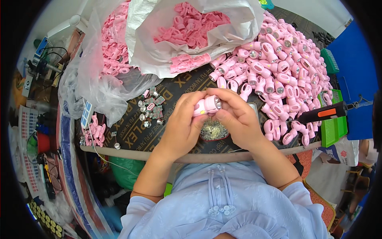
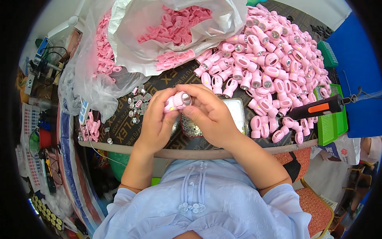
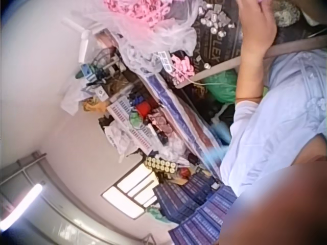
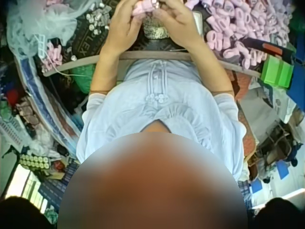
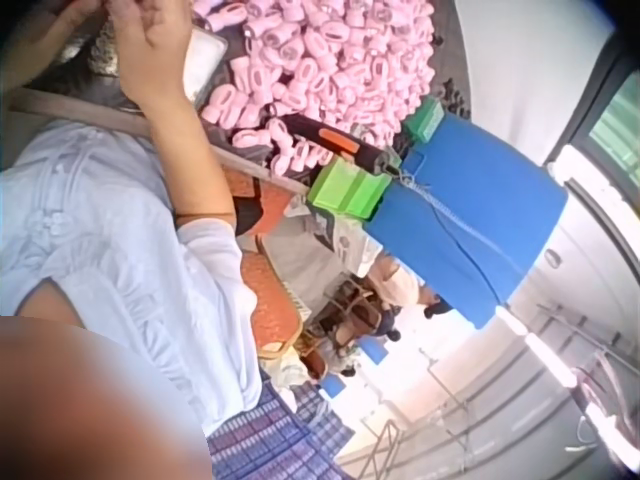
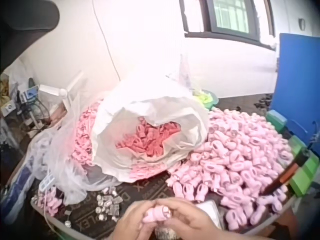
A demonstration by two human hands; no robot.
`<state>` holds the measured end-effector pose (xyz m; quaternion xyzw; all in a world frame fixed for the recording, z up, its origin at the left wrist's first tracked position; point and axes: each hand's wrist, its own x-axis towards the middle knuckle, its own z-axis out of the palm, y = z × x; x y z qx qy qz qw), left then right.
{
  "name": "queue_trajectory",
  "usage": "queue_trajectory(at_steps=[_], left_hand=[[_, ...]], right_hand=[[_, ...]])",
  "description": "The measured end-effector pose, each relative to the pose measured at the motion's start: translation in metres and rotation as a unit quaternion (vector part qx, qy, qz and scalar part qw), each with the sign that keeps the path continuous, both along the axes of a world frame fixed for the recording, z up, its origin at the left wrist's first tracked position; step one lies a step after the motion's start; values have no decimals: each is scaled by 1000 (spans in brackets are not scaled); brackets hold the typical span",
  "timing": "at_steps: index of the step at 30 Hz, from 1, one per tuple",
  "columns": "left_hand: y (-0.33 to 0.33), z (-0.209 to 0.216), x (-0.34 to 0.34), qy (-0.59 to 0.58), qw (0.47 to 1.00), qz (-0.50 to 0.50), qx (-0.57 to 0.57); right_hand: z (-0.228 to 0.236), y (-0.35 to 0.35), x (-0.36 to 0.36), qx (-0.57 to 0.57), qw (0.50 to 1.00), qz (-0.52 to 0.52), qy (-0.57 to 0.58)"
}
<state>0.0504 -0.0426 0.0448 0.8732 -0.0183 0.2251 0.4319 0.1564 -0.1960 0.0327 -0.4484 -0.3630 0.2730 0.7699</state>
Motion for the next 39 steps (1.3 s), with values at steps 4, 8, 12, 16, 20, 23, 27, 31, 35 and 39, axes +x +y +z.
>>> queue_trajectory(at_steps=[4,8,12,16,20,23,27,31,35,39], left_hand=[[-14,1,0,-18,999,37,15],[-22,2,3,-26,995,82,45],[-26,-6,11,-107,987,101,71],[-28,-13,12,-138,979,124,86],[-27,-15,14,-148,975,132,99],[-18,-10,12,-119,983,118,78],[-7,1,10,-78,992,63,83],[-11,7,9,-77,994,51,52],[-11,8,6,-90,994,35,56],[-7,-3,7,-122,985,38,113]], right_hand=[[2,-1,-6,-46,999,-29,6],[-1,1,-4,-57,998,-27,22],[-2,3,-7,-41,996,-36,69],[-3,10,-14,-34,994,-86,58],[-6,10,-14,-11,993,-78,86],[1,1,5,-52,996,17,69],[6,-8,20,-129,976,-38,-172],[13,-9,17,-101,966,-112,-210],[18,-10,21,-75,929,-142,-334],[21,-11,18,-81,917,-143,-365]])
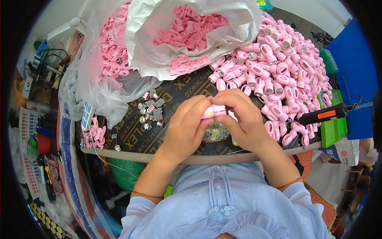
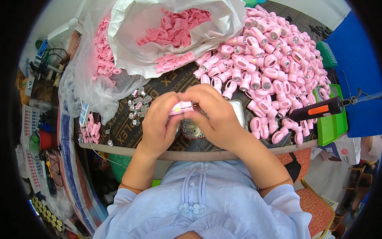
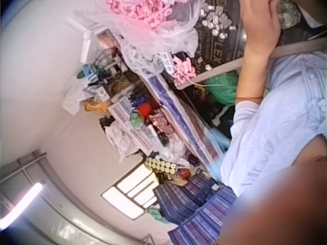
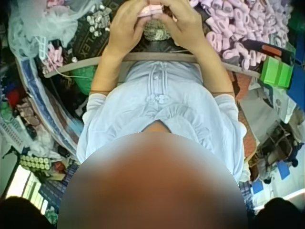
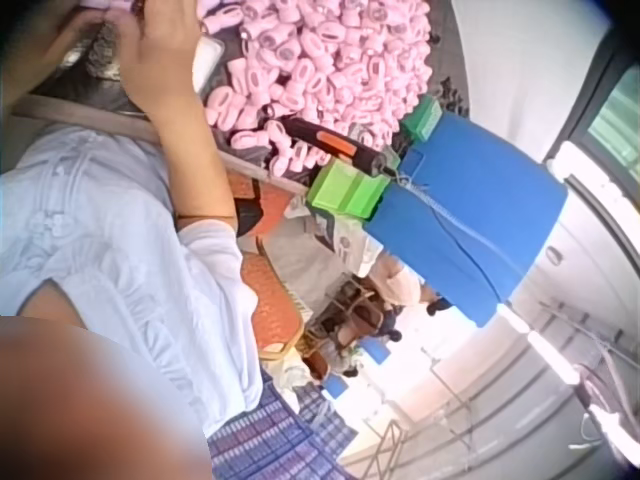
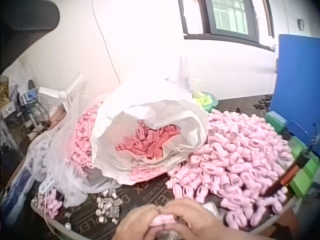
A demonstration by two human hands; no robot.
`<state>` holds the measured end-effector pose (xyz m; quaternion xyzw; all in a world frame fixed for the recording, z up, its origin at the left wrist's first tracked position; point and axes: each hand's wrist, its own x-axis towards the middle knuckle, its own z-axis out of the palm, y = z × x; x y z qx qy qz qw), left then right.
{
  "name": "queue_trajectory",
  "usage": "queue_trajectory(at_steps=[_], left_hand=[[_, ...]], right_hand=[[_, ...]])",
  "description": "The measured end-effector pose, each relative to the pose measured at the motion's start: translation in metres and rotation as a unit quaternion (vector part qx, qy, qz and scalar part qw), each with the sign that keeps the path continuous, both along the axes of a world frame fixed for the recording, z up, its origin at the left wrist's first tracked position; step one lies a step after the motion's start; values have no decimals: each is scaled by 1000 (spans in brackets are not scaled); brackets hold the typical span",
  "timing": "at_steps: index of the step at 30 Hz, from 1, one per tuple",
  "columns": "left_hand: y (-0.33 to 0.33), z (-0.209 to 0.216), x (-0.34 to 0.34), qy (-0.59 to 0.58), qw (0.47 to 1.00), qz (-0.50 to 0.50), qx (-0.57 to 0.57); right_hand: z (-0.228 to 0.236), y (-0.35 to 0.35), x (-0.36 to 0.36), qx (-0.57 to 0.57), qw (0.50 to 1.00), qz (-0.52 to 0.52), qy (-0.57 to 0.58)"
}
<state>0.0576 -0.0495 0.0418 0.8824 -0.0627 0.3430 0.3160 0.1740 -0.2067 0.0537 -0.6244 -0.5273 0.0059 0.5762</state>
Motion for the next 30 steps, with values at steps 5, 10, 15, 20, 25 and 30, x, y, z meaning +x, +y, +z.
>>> queue_trajectory(at_steps=[5,10,15,20,25,30], left_hand=[[-2,3,-1,-34,999,-23,19],[-3,-5,-3,-43,999,-25,-3],[-1,-4,-5,-19,998,-29,-53],[5,-8,-6,8,994,6,-107],[11,-13,-14,112,926,-77,-351],[23,-23,-11,174,792,-214,-544]], right_hand=[[-4,3,-7,50,998,-18,-35],[-12,5,-16,78,997,-23,4],[-11,7,-18,59,998,-33,-3],[-21,11,-14,32,977,31,209],[-31,11,-12,91,919,111,368],[-32,1,4,24,944,149,295]])
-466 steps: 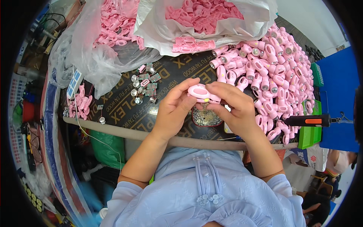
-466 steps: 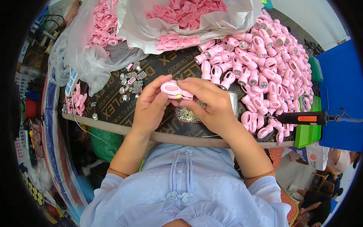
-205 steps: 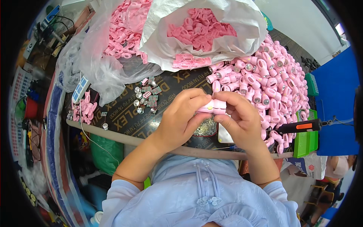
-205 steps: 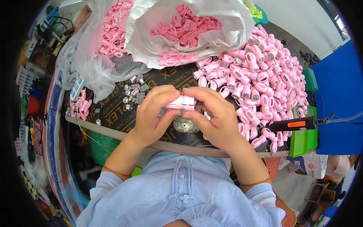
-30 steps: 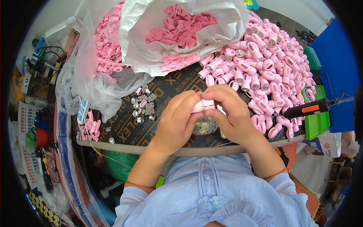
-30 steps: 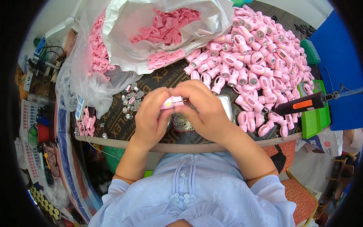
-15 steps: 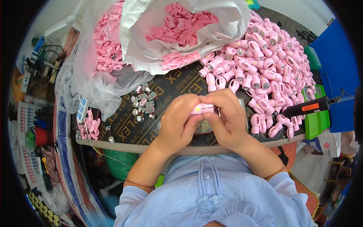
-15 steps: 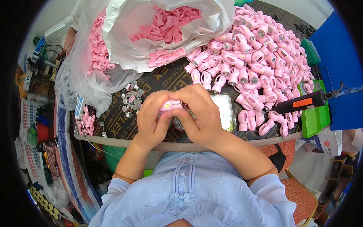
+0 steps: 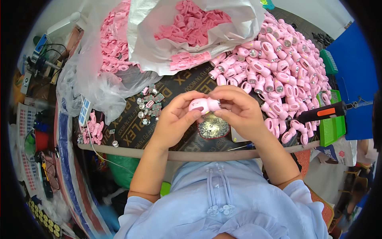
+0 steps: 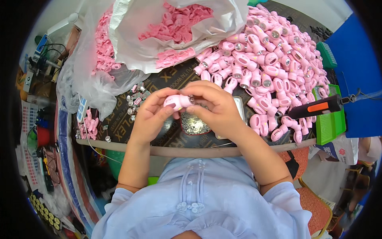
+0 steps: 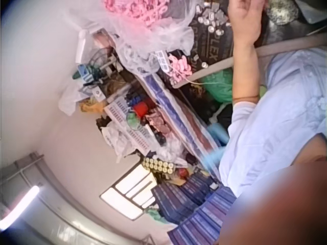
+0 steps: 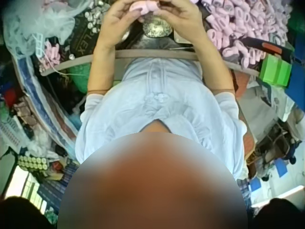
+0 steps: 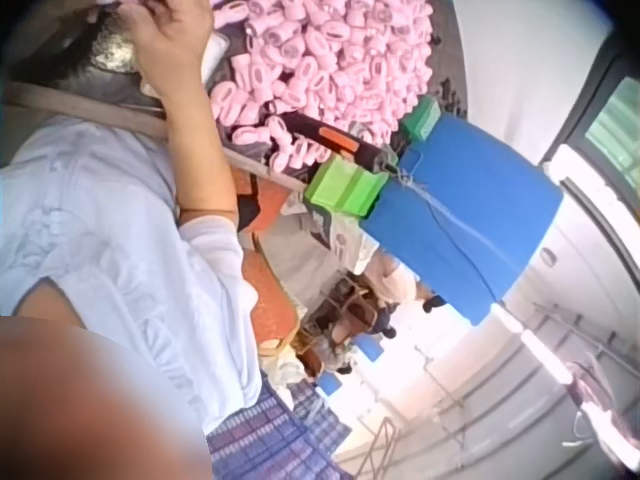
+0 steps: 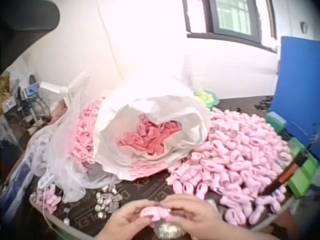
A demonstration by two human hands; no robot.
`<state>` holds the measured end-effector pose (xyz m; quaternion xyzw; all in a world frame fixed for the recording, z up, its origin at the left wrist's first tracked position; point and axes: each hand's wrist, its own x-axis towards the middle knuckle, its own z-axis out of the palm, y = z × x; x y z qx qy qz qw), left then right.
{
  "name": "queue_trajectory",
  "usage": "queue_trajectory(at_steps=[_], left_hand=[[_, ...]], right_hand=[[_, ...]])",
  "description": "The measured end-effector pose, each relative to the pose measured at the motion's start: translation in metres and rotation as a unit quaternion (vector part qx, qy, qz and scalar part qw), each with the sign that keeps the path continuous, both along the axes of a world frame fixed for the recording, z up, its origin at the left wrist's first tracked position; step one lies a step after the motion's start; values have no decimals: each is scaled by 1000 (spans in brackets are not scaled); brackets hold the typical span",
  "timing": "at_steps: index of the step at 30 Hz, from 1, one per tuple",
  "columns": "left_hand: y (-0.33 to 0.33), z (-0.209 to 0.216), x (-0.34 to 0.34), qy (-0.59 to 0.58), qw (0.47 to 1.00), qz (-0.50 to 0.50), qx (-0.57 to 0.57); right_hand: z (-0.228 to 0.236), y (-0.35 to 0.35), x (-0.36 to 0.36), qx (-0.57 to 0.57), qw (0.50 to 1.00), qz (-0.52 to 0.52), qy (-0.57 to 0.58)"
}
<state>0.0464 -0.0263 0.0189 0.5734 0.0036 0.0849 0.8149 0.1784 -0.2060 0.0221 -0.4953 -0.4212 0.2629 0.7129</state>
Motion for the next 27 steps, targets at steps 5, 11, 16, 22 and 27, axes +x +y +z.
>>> queue_trajectory(at_steps=[5,11,16,22,27], left_hand=[[2,-4,1,26,997,69,-7],[9,-12,0,19,996,59,-71],[5,-8,12,77,983,39,-163],[2,10,19,112,980,47,-156],[2,28,19,139,979,32,-145]], right_hand=[[18,-25,35,-145,980,-132,-25],[19,-93,31,-327,874,132,-334],[-7,-113,-12,-318,783,91,-528],[-11,-108,-31,-307,696,30,-648],[26,-96,-17,-315,841,38,-439]])
